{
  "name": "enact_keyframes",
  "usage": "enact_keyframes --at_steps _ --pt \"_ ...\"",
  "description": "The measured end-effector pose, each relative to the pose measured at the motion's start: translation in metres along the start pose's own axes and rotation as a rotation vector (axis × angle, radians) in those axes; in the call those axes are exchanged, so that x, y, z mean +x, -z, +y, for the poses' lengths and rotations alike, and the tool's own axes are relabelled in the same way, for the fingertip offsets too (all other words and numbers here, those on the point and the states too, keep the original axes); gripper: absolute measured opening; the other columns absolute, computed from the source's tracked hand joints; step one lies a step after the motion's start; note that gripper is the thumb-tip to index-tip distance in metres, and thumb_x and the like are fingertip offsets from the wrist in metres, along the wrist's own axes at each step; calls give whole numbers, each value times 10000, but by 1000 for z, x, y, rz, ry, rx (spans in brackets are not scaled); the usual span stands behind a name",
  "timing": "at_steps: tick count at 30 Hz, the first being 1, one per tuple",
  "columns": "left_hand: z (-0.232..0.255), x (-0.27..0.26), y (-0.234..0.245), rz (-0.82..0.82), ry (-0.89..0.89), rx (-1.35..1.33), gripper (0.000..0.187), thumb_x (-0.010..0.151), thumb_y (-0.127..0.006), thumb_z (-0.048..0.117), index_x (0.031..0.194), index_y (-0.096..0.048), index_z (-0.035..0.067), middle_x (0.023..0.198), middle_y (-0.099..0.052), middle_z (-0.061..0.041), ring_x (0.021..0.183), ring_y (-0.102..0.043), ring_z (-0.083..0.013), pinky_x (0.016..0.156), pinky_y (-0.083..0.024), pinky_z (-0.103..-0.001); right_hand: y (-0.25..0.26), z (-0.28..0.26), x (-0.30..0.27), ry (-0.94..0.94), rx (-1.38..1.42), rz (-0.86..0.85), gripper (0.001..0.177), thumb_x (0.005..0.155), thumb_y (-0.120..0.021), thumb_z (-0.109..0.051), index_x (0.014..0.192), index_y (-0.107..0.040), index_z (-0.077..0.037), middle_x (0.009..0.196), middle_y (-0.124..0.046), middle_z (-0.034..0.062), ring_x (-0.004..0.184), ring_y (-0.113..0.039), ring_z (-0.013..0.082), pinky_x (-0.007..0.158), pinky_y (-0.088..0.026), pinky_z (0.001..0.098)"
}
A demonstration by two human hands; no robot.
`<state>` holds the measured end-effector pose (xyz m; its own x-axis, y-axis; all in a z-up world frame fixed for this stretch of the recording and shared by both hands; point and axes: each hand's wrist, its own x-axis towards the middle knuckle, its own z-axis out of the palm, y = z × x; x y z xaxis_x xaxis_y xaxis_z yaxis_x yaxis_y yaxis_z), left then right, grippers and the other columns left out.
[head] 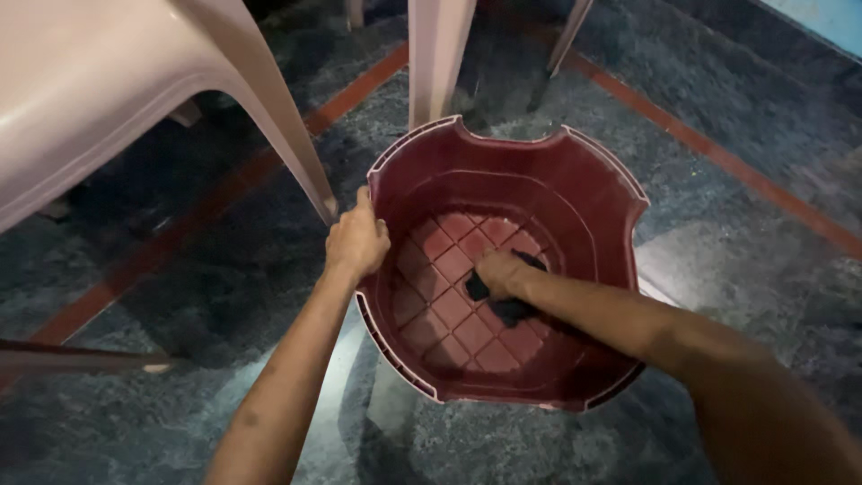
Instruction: The person wrings out a dark cloth in a red bucket, then wipes the seat, legs, and backrest of a beige plastic chair with the damp cloth. The person moves the chair slightly to reach different areas and continues wiping until the end of the clip.
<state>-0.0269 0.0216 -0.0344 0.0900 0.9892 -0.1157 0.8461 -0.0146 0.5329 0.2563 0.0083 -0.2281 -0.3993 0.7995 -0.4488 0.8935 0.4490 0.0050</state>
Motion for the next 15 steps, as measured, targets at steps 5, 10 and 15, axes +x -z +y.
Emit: enact_keyframes --at_steps 5,10,15 --pt "-1 -5 0 -10 8 -24 619 935 -569 186 1509 -343 134 1134 -685 -309 1049 -650 -522 938 -498 -598 37 18 3 96 377 -32 396 732 -787 -187 1102 -766 -46 989 -748 187 939 -727 348 824 -568 444" --pt "-6 -26 5 -85 -42 -30 740 920 -581 299 1574 -258 171 1130 -691 -305 1069 -649 -511 965 -491 -587 99 0 -10 -259 1314 470 429 799 -732 -218 1190 -692 -46 1023 -758 124 923 -733 283 806 -589 399" --pt "-1 -19 39 -104 -21 -149 468 1000 -447 458 1390 -570 231 1332 -667 -166 1255 -605 -416 1064 -438 -524 151 -45 -19 -181 2545 796 511 939 -638 -424 1300 -647 -62 1256 -698 91 1057 -688 233 883 -571 357"
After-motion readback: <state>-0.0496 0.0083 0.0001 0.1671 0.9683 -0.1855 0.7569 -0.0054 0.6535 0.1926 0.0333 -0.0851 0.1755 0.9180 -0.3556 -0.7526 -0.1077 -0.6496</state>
